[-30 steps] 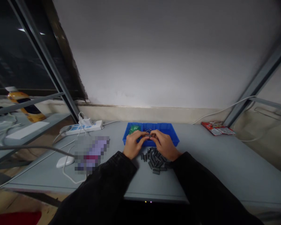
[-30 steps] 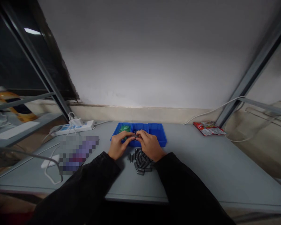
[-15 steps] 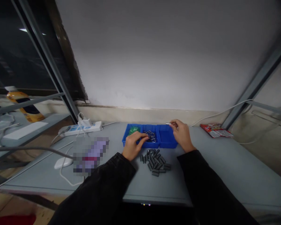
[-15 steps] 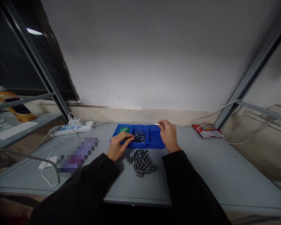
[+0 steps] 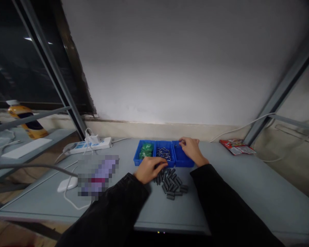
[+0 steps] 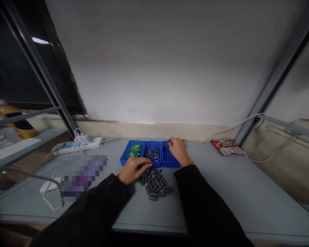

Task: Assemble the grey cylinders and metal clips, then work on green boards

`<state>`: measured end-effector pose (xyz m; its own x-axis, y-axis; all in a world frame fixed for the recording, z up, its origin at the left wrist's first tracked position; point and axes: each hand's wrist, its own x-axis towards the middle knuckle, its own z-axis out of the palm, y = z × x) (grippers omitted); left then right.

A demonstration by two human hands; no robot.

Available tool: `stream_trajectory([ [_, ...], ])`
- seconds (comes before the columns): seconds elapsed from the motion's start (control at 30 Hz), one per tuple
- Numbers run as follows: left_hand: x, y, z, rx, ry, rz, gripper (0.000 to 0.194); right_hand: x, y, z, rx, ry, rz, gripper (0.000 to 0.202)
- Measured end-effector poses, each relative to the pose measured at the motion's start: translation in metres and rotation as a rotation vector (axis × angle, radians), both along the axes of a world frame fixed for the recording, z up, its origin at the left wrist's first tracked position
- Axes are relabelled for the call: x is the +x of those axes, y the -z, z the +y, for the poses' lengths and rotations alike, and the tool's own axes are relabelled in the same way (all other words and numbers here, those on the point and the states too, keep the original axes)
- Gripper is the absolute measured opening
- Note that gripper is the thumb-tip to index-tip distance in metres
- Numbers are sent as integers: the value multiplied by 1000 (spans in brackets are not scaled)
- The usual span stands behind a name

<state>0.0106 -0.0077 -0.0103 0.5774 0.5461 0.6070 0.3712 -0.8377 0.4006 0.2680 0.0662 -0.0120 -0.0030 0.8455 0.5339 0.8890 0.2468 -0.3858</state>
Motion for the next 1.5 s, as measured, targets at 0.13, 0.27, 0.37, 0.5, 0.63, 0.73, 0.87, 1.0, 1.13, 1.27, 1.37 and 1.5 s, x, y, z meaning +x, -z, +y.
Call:
stream_trajectory([
  [0.13,0,4,0,-13,-19,253,19,11,-6,-11,28,-49,27,14],
  [0.27,-3,5,-1,24,-70,347,20,13,-11,-22,107,-82,7,19],
  [0.37,-6,5,-1,48,-125,346,23,8,-13,-28,162,-81,-32,25],
  [0.5,-6,8,0,19,-102,389,20,2,-12,-32,223,-105,-65,25],
  [0.63,-4,6,-1,-36,-39,404,19,-7,-15,-39,330,-146,-23,23],
  [0.73,-3,2,-4,-42,-16,262,21,-21,-18,-50,419,-250,33,22],
  [0.87,-3,-2,-5,24,-73,-31,16,-44,-19,-68,412,-452,30,14],
  [1.0,-5,-2,-1,32,-136,-190,16,-59,-15,-76,338,-538,-65,16],
  [1.13,-6,-1,4,1,-156,-243,16,-63,-12,-76,317,-551,-67,14],
  [1.27,-6,-1,6,22,-175,-255,15,-64,-9,-76,307,-543,-68,12],
  [1.37,-5,0,6,77,-174,-230,14,-65,-6,-76,313,-530,-71,12],
  [1.5,-5,1,6,126,-173,-213,13,-65,-3,-76,307,-516,-67,14],
])
